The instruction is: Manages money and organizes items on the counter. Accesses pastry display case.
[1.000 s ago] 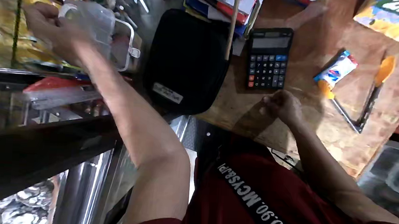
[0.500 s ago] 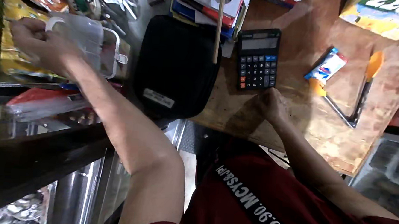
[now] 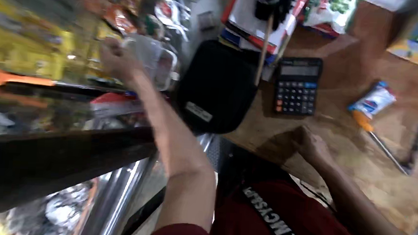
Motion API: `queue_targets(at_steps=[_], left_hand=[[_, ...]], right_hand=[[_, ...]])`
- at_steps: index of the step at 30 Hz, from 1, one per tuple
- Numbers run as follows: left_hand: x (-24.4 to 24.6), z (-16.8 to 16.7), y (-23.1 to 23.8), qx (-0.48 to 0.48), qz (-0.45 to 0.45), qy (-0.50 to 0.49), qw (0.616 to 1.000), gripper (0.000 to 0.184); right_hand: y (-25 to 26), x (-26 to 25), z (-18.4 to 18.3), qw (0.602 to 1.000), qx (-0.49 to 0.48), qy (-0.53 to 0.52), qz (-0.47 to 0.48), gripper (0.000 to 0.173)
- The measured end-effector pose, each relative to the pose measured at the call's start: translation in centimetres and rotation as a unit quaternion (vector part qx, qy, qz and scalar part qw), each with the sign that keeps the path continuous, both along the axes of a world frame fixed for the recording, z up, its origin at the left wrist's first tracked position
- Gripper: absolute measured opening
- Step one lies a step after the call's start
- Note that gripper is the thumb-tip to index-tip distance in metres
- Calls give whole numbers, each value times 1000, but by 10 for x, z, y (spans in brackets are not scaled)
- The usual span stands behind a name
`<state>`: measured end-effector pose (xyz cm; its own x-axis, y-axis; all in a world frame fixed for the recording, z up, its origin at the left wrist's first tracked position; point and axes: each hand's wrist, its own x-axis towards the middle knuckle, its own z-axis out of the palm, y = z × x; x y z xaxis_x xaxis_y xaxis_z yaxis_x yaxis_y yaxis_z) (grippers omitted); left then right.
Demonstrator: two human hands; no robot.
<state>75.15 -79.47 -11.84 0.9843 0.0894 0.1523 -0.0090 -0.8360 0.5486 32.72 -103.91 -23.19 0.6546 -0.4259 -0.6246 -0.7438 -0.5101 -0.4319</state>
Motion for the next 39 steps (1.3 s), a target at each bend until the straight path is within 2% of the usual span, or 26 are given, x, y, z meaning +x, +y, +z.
queue_targets(at_steps=[2, 5, 7, 9, 11, 14, 15, 19, 21, 22, 24, 26, 28, 29, 30, 32, 33, 34, 35, 37, 39], left_hand=[[-5, 5, -4, -5, 26, 8, 1000, 40], [-7, 7, -6, -6, 34, 13, 999, 37], [-6, 7, -7, -19, 42, 9, 999, 35], [-5, 7, -5, -34, 41, 1, 999, 33], [-4, 5, -3, -58, 41, -6, 997, 32], [-6, 8, -3, -79, 44, -4, 996, 31], [-7, 9, -3, -83, 41, -3, 996, 31], [-9, 5, -3, -103, 35, -18, 994, 30], [-8, 4, -1, -94, 31, -24, 995, 29], [-9, 5, 0, -84, 28, -21, 996, 29], [-12, 3, -4, -61, 18, -17, 998, 30], [-14, 2, -9, -43, 12, -9, 999, 32], [-15, -1, -10, -29, 11, 2, 1000, 33], [-16, -3, -11, -16, 11, 17, 1000, 34], [-16, -5, -12, 5, 7, 34, 999, 35], [-16, -5, -19, 56, -9, 62, 996, 37], [-18, -6, -21, 81, -21, 73, 994, 40], [-20, -8, -24, 94, -36, 76, 992, 43], [-21, -10, -27, 97, -52, 71, 991, 48], [-25, -13, -31, 98, -68, 70, 990, 53], [-29, -10, -32, 93, -62, 67, 991, 49]], right_hand=[[5, 2, 3, 1000, -9, 1, 19, 42], [10, 0, 4, 997, 21, -72, 35, 28], [6, 8, 12, 977, 132, -167, 11, 30], [4, 34, 31, 929, 270, -251, -35, 25], [7, 76, 56, 898, 327, -290, -47, 20], [32, 159, 92, 898, 314, -305, -48, 21], [44, 189, 98, 886, 334, -319, -48, 23], [90, 292, 78, 829, 382, -408, 10, 31], [98, 307, 74, 829, 343, -436, 73, 46], [95, 298, 78, 832, 300, -456, 98, 50], [75, 258, 88, 833, 176, -516, 100, 46], [41, 203, 85, 811, 32, -582, 49, 36], [3, 149, 54, 794, -112, -597, 0, 24], [-13, 125, 32, 806, -172, -566, -7, 24], [-23, 103, 11, 841, -211, -498, 6, 29], [-31, 76, -18, 918, -231, -317, 61, 67], [-28, 70, -30, 936, -238, -249, 76, 84], [-25, 68, -38, 944, -245, -205, 78, 92], [-23, 69, -43, 944, -260, -194, 64, 94], [-23, 71, -47, 937, -284, -203, 12, 90], [-32, 69, -53, 928, -306, -211, -32, 86]])
